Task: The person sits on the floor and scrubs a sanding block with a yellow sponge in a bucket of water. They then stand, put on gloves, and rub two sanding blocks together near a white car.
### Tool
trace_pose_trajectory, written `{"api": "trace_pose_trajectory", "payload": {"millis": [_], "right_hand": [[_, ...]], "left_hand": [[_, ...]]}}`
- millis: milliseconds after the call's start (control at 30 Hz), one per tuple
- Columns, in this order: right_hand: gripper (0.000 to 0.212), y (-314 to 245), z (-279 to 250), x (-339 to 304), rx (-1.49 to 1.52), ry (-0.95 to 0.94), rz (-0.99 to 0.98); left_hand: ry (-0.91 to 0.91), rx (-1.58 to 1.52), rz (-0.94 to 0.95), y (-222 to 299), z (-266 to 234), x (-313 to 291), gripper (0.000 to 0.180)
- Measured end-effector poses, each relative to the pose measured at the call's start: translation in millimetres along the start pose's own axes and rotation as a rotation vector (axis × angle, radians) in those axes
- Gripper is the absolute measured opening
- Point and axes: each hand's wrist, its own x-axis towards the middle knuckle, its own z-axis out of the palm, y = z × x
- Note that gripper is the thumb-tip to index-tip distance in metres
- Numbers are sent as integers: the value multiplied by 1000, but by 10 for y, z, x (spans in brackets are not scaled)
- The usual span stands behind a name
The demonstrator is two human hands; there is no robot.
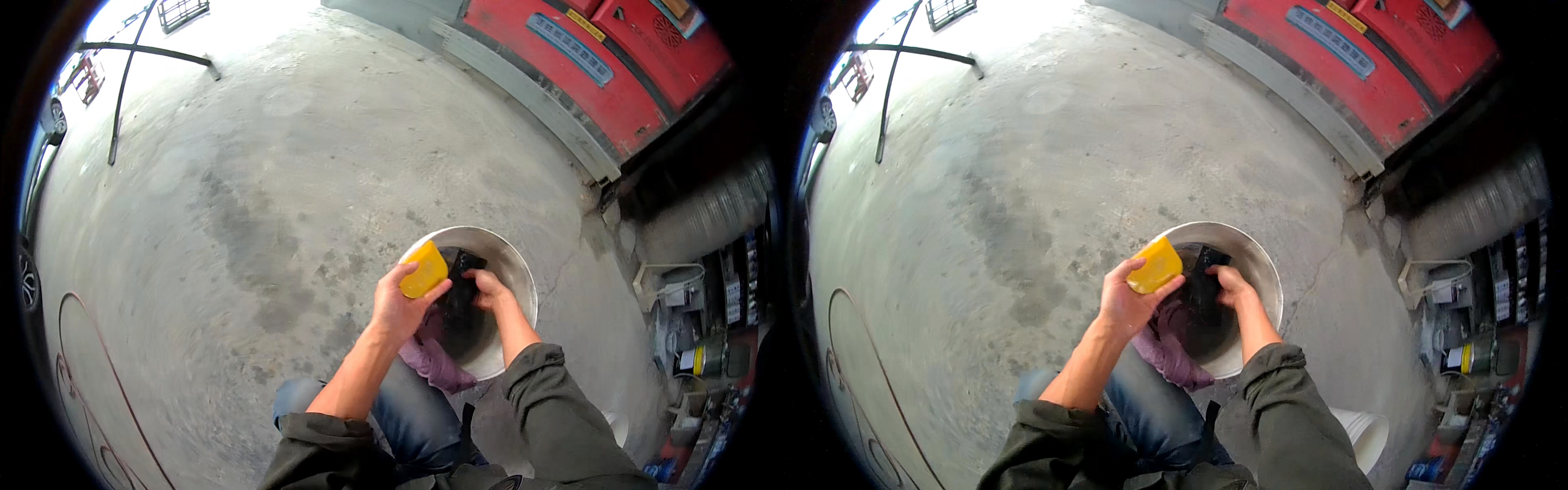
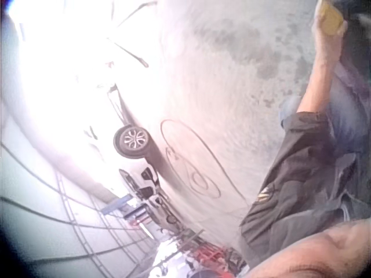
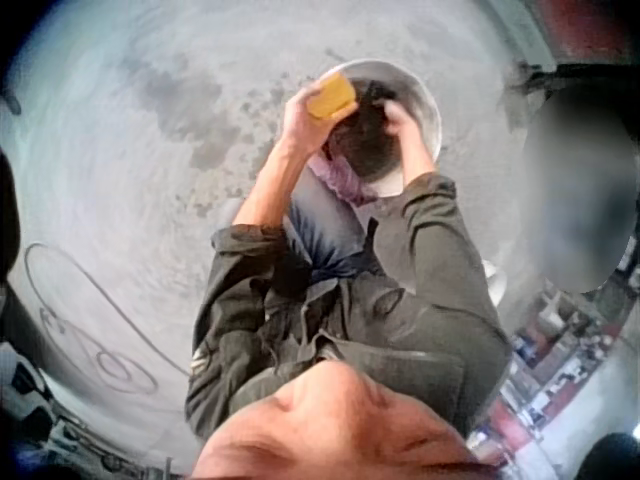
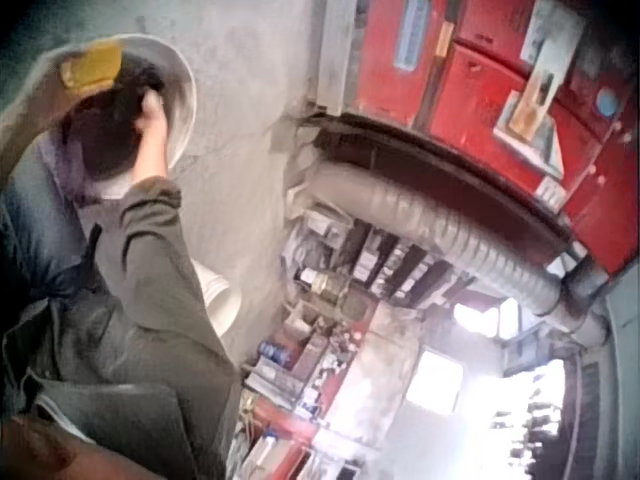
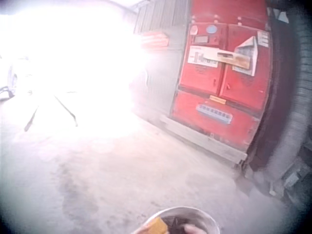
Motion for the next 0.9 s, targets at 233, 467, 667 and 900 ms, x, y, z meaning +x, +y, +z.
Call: {"api": "trace_pose_trajectory", "payload": {"millis": [233, 467, 667, 900], "right_hand": [[38, -37, 640, -18, -88, 90, -191], [36, 598, 648, 707, -214, 4, -68], [77, 1026, -720, 1196, -1071, 97, -583], [55, 859, -205, 894, -457, 110, -723]], "left_hand": [[122, 171, 248, 276, -108, -186, 39], [155, 173, 226, 406, -188, -336, 39], [156, 178, 170, 316, -21, -323, 39], [180, 135, 83, 241, -50, -202, 42]]}}
